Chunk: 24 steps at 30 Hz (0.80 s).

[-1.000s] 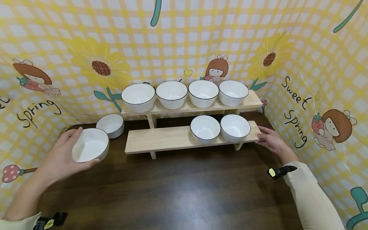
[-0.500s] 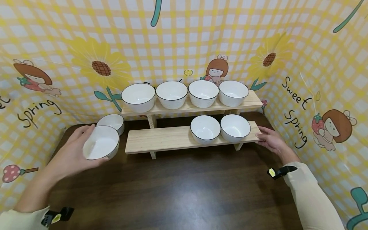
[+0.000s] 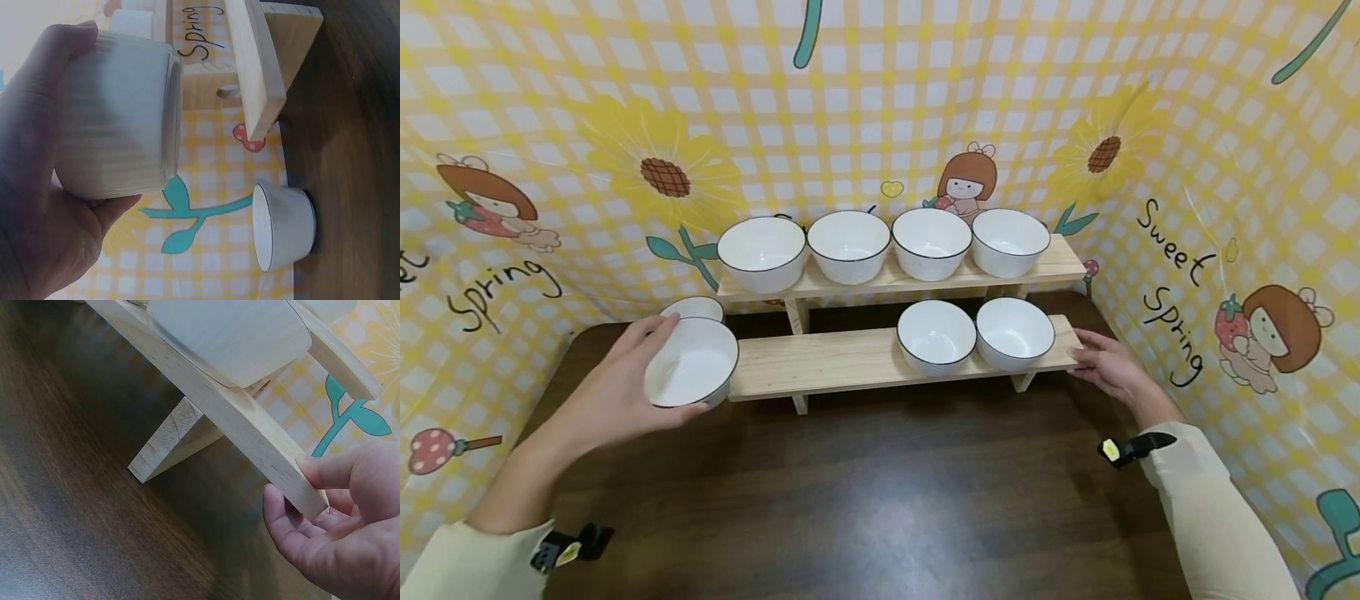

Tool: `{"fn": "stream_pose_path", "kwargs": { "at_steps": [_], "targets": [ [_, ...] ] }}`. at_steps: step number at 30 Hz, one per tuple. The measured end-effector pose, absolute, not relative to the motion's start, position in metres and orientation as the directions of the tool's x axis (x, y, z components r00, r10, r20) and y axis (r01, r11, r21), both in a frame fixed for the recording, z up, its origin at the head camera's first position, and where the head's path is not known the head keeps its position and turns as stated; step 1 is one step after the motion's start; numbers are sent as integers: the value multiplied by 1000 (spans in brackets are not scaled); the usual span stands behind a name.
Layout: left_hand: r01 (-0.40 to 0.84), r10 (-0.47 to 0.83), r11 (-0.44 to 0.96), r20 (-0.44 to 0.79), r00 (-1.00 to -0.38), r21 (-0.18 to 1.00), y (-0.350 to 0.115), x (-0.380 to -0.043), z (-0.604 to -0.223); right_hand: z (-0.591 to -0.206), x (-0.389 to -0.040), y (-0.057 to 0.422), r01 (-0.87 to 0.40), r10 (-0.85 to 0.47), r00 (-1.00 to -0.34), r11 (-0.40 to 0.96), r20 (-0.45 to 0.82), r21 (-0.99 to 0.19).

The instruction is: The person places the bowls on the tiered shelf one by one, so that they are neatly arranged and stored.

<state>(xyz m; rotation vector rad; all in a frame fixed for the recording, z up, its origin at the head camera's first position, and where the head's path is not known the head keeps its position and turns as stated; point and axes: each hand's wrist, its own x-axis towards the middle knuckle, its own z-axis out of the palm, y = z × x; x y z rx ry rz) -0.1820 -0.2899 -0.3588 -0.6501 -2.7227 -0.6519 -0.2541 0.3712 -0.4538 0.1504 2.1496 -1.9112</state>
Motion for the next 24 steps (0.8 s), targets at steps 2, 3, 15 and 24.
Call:
{"fn": "stream_pose_path", "kwargs": {
  "at_steps": [2, 3, 15, 24],
  "targets": [
    [489, 372, 792, 346, -861, 366, -286, -184, -357, -454, -254, 371, 249, -93, -961, 128, -261, -960],
    [494, 378, 789, 344, -860, 366, -284, -185, -357, -454, -254, 371, 248, -93, -961, 128, -261, -960],
    [531, 428, 764, 329, -842, 366, -263, -194, -355, -454, -255, 372, 256, -88, -959, 133, -269, -957],
    [539, 450, 758, 304, -840, 367, -248, -198, -354, -455, -255, 373, 254, -96, -959, 128, -267, -959]
  ]
}}
